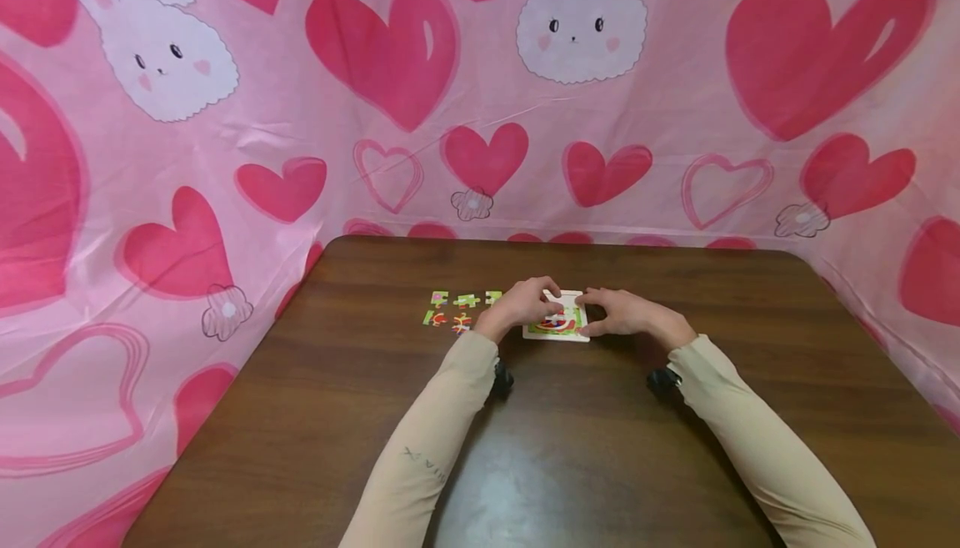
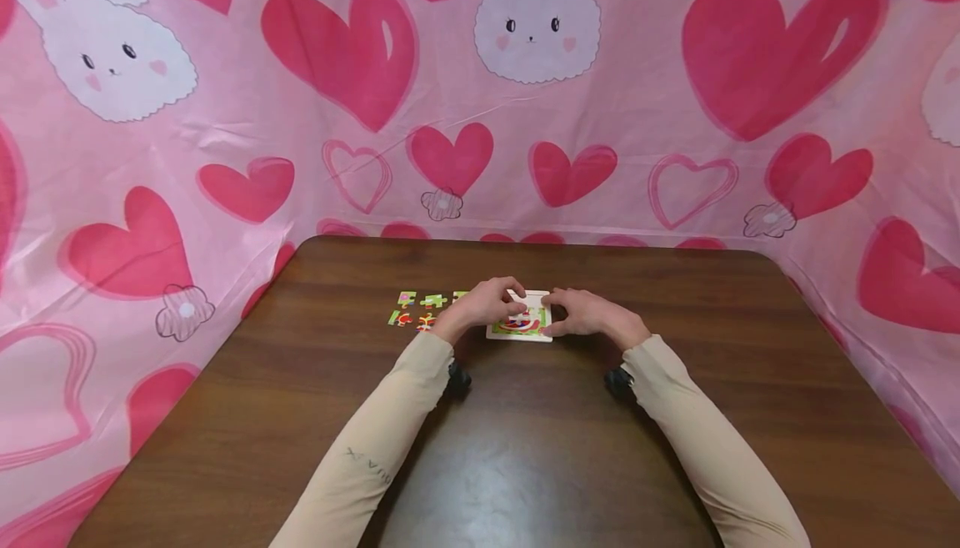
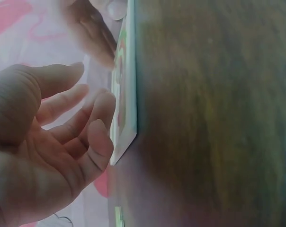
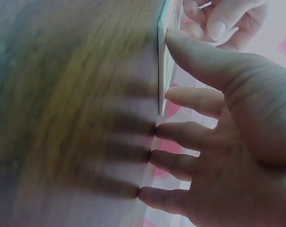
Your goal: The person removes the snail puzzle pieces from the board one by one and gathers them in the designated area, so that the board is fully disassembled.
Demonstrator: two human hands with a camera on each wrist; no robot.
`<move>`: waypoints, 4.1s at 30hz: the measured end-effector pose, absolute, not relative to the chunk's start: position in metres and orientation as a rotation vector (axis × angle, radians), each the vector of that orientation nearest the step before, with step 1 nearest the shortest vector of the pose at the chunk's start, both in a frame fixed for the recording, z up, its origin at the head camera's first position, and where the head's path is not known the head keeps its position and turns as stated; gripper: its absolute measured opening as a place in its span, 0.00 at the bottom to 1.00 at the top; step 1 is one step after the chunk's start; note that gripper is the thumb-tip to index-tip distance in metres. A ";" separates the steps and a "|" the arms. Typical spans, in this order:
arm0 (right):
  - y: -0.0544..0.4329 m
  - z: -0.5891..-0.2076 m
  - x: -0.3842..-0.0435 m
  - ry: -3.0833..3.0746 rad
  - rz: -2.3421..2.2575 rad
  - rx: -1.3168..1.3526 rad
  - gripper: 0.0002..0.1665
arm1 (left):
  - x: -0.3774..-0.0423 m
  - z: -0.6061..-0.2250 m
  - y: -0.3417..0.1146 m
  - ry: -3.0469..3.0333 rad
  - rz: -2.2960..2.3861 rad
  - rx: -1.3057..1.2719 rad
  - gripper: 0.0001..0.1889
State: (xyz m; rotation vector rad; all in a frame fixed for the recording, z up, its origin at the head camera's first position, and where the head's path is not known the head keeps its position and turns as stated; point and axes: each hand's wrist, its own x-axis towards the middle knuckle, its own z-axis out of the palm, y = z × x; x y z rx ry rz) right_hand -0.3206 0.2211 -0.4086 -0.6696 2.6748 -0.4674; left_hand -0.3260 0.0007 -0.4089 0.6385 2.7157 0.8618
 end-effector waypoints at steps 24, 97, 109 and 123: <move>0.224 -0.409 -0.322 2.683 -0.443 -0.676 0.44 | -0.323 -0.407 0.022 2.705 0.506 0.665 0.21; 0.224 -0.407 -0.320 2.676 -0.462 -0.654 0.44 | -0.317 -0.392 -0.011 2.835 0.797 0.661 0.03; 0.223 -0.407 -0.320 2.693 -0.445 -0.673 0.43 | -0.318 -0.392 -0.048 2.818 0.860 0.649 0.03; 0.221 -0.406 -0.320 2.688 -0.452 -0.665 0.42 | -0.317 -0.388 -0.083 2.780 0.781 0.533 0.03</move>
